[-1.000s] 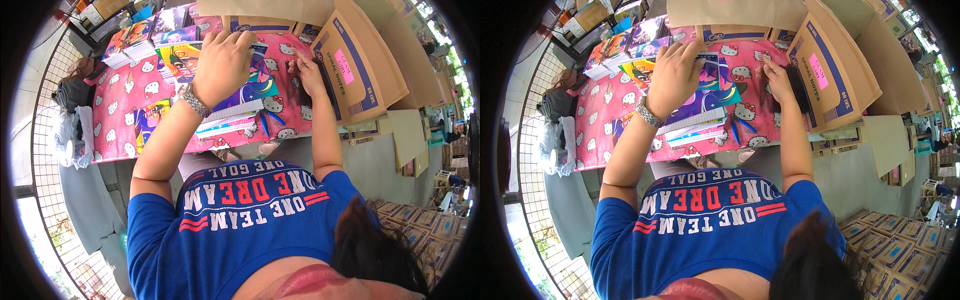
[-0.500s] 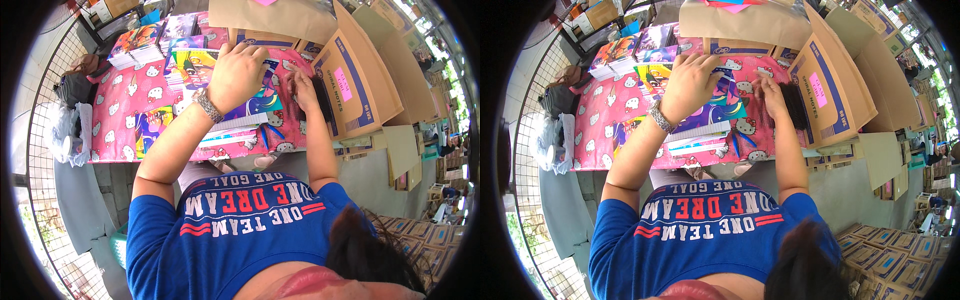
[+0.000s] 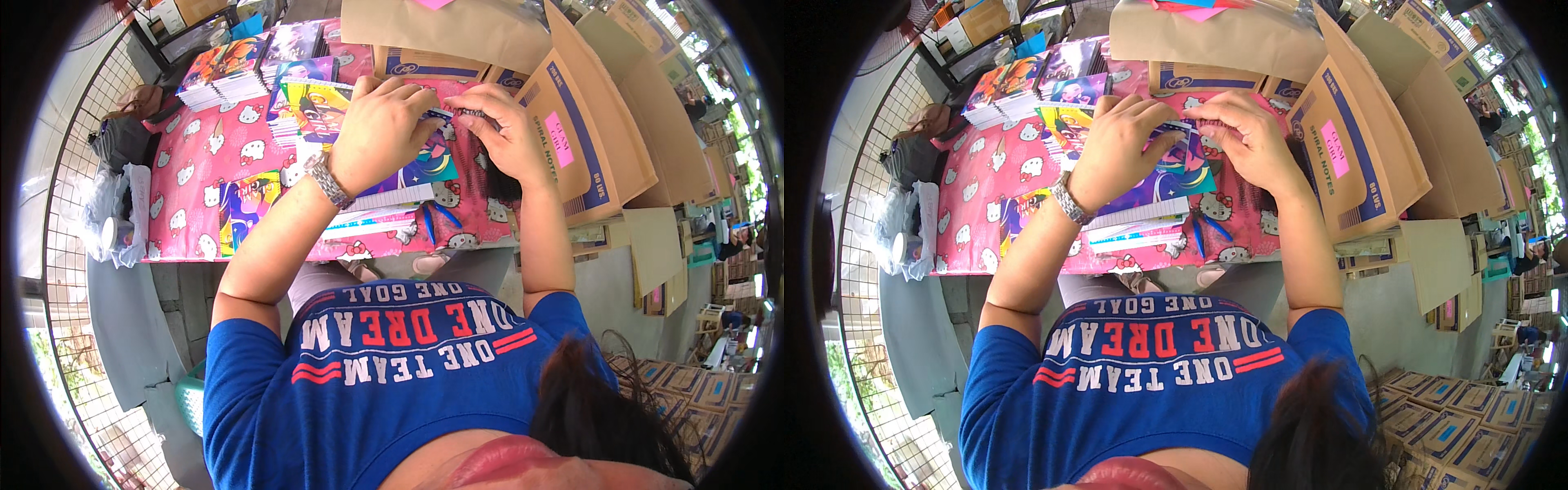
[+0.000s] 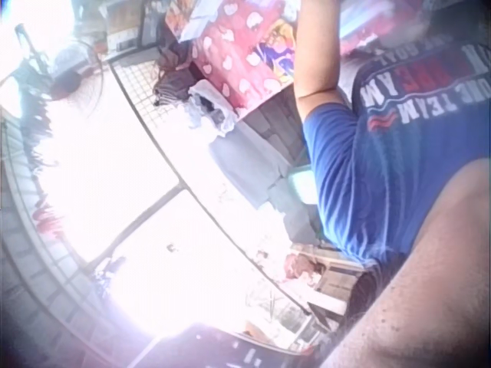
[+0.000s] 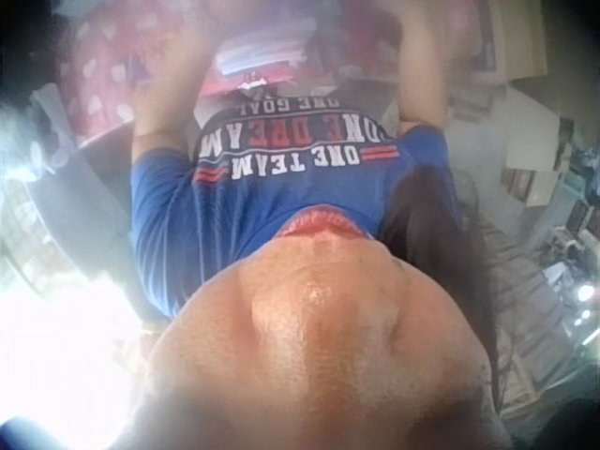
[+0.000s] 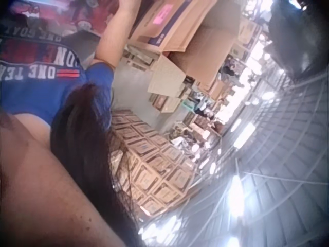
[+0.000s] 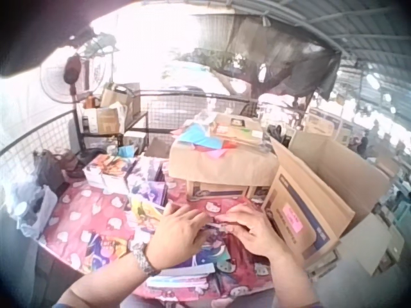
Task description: The person manually threads a plastic spiral coil through the pre-punched holes of a stack of paper and covers to assemble notebooks, then places them on a stack.
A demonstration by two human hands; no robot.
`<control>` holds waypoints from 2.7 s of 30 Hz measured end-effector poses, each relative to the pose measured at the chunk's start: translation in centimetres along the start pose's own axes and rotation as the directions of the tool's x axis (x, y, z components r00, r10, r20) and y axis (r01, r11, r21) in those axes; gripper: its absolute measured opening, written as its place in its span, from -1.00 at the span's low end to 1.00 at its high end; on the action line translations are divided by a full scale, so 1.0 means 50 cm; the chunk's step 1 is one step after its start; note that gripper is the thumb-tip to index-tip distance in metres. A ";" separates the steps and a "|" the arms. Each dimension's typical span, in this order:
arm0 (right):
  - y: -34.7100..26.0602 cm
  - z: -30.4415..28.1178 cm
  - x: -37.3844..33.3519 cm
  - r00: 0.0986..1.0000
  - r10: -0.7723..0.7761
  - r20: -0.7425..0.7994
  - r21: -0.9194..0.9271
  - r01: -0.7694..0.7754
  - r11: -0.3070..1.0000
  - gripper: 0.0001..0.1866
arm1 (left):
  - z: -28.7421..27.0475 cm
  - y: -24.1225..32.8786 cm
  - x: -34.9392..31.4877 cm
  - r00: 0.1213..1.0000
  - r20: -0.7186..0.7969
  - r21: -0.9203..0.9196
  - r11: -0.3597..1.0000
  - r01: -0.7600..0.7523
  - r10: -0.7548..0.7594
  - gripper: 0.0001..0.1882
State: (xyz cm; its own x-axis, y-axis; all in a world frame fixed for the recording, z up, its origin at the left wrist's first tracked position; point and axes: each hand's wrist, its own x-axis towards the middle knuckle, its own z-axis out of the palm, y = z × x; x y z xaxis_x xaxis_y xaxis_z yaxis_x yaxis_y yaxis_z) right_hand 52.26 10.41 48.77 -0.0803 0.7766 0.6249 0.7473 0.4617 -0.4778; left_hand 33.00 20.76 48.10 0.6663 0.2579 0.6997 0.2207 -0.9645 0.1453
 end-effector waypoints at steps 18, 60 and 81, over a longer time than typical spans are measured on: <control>-0.026 0.017 -0.021 0.842 0.474 0.258 0.447 -0.539 0.714 -0.73 | -0.027 0.006 -0.010 0.995 0.046 0.032 0.996 0.086 -0.087 -0.76; 0.058 -0.019 0.076 0.916 -0.017 0.401 0.786 -0.334 0.520 -0.49 | -0.015 -0.024 -0.044 0.975 -0.146 -0.021 0.986 0.164 -0.166 -0.54; 0.049 0.006 0.110 0.805 -0.266 0.531 0.802 -0.376 0.464 -0.42 | -0.046 -0.053 -0.034 0.984 0.158 -0.135 0.985 0.104 -0.083 -0.52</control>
State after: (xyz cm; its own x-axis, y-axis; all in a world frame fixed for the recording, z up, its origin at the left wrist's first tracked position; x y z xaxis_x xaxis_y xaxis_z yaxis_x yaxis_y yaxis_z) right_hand 53.44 15.93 50.83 -0.6134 0.7299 0.3018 -0.1525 0.2656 -0.9520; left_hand 29.67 22.78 48.14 0.7498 0.3426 0.5660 0.1906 -0.9311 0.3109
